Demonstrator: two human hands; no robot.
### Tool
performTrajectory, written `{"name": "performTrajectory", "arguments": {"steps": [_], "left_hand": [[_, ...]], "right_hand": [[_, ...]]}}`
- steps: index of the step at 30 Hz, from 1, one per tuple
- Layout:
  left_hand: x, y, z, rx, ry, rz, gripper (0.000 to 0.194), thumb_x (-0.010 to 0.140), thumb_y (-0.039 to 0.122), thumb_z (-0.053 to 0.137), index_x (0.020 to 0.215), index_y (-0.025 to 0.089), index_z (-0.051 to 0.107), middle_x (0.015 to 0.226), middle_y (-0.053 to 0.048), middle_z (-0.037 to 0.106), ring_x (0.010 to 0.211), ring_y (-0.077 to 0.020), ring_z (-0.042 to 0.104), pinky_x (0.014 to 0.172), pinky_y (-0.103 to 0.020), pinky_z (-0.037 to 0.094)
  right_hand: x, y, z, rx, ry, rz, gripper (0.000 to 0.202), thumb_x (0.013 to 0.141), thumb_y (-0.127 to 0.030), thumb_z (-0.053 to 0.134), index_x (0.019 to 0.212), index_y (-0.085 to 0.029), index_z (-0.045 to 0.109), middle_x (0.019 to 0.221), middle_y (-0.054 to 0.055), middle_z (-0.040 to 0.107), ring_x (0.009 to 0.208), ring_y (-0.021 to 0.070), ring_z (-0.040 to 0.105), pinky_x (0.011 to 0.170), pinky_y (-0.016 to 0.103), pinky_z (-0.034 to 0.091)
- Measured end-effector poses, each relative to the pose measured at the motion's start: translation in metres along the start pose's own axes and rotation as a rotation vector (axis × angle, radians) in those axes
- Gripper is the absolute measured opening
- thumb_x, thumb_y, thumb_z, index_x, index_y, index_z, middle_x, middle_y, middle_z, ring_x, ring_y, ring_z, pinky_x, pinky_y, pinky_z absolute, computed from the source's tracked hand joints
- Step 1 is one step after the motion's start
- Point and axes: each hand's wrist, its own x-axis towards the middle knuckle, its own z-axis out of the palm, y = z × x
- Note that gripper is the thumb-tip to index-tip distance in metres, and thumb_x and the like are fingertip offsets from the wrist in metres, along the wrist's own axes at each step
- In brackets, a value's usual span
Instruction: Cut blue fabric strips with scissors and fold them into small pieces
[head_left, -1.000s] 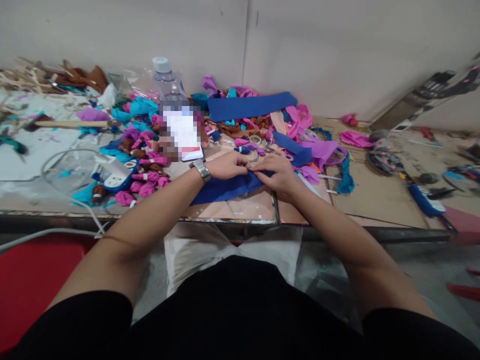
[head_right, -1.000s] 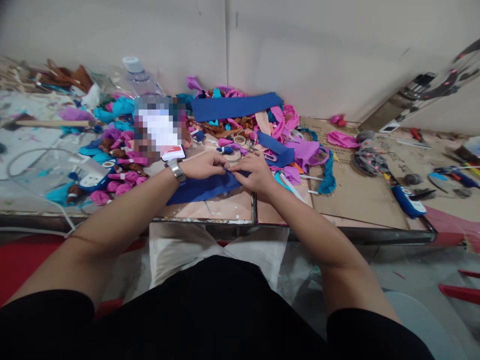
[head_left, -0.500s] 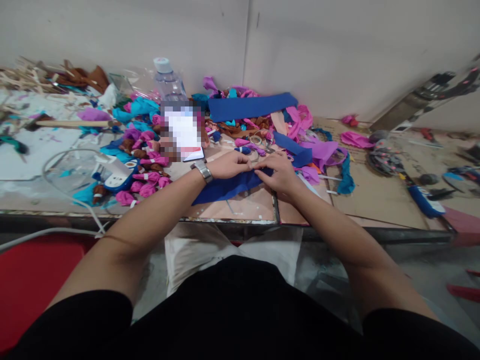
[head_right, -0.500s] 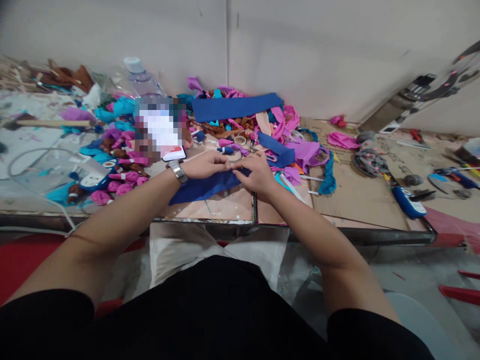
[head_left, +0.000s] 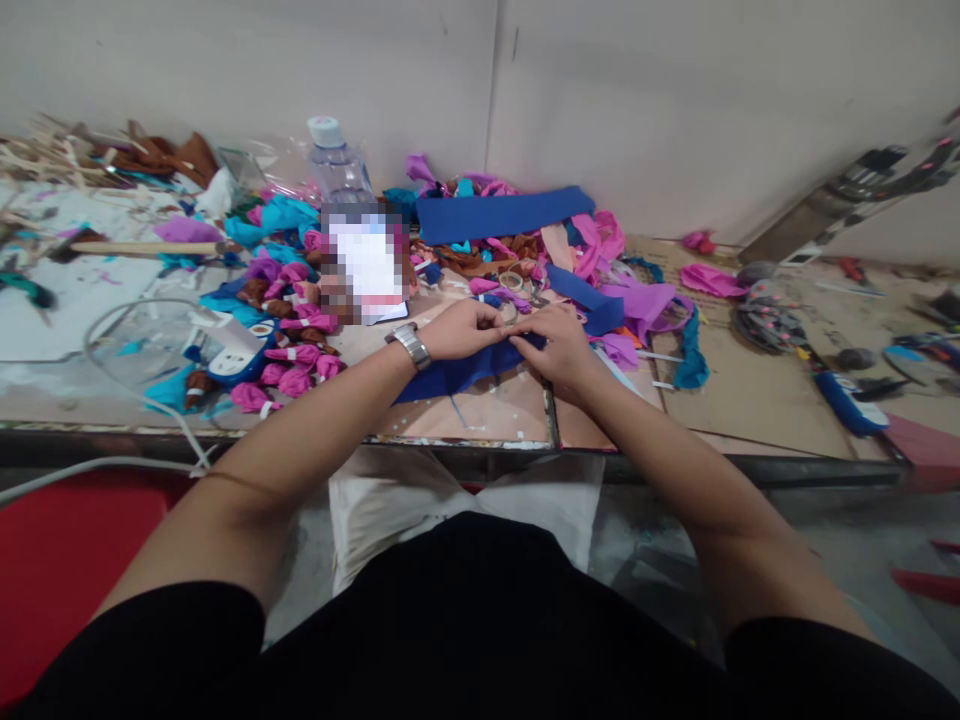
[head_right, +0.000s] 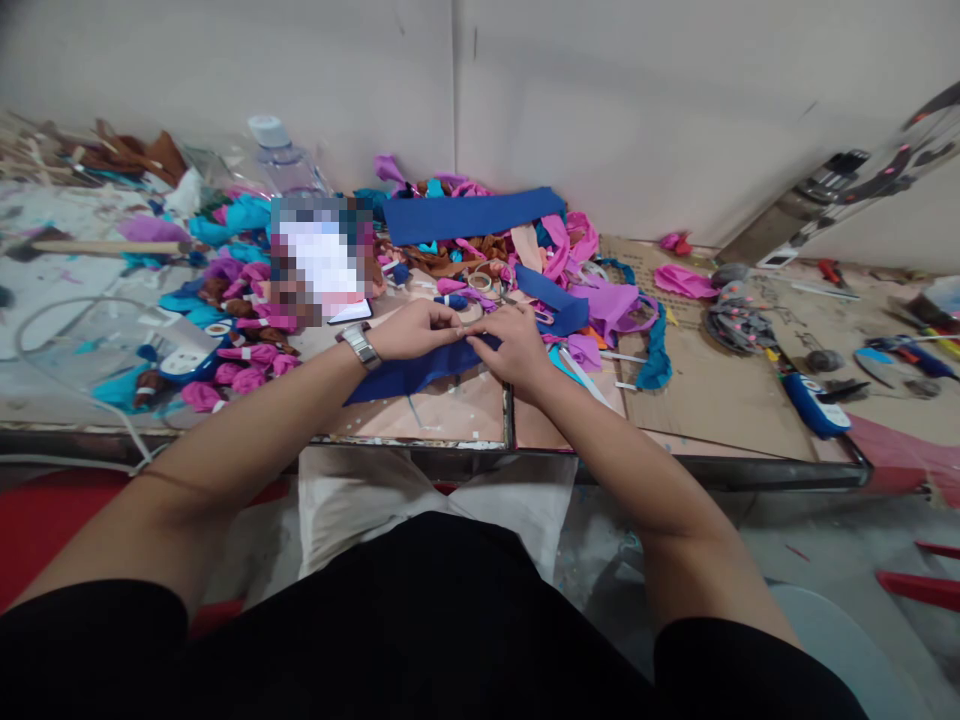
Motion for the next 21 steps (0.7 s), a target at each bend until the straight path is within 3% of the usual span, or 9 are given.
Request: {"name": "performTrajectory", "arguments": {"steps": [12,21], "left_hand": [[0.0009,-0.0040,0.0059,-0.024,0.067,0.030,0.041,0.093,0.054,0.065,0.084,0.014,0.071,0.074,-0.002,0.066,0.065,-0.0115,0.050,0.063,-0.027,0.036],[0.0005,0.0001,0.0084,-0.050,0.110,0.037,0.040,0.093,0.052,0.066,0.079,0.015,0.069,0.071,-0.001,0.064,0.064,-0.0114,0.049,0.065,-0.027,0.037]], "right_hand": [[-0.0012,0.0017,0.0023,-0.010,0.025,0.039,0.011,0.095,-0.032,0.070,0.098,-0.026,0.079,0.102,0.006,0.082,0.105,0.0300,0.070,0.105,0.052,0.039],[0.0005,-0.0006,0.0008,-0.013,0.029,0.066,0.011,0.094,-0.033,0.070,0.095,-0.026,0.078,0.103,0.006,0.081,0.106,0.0312,0.068,0.107,0.053,0.037]]}}
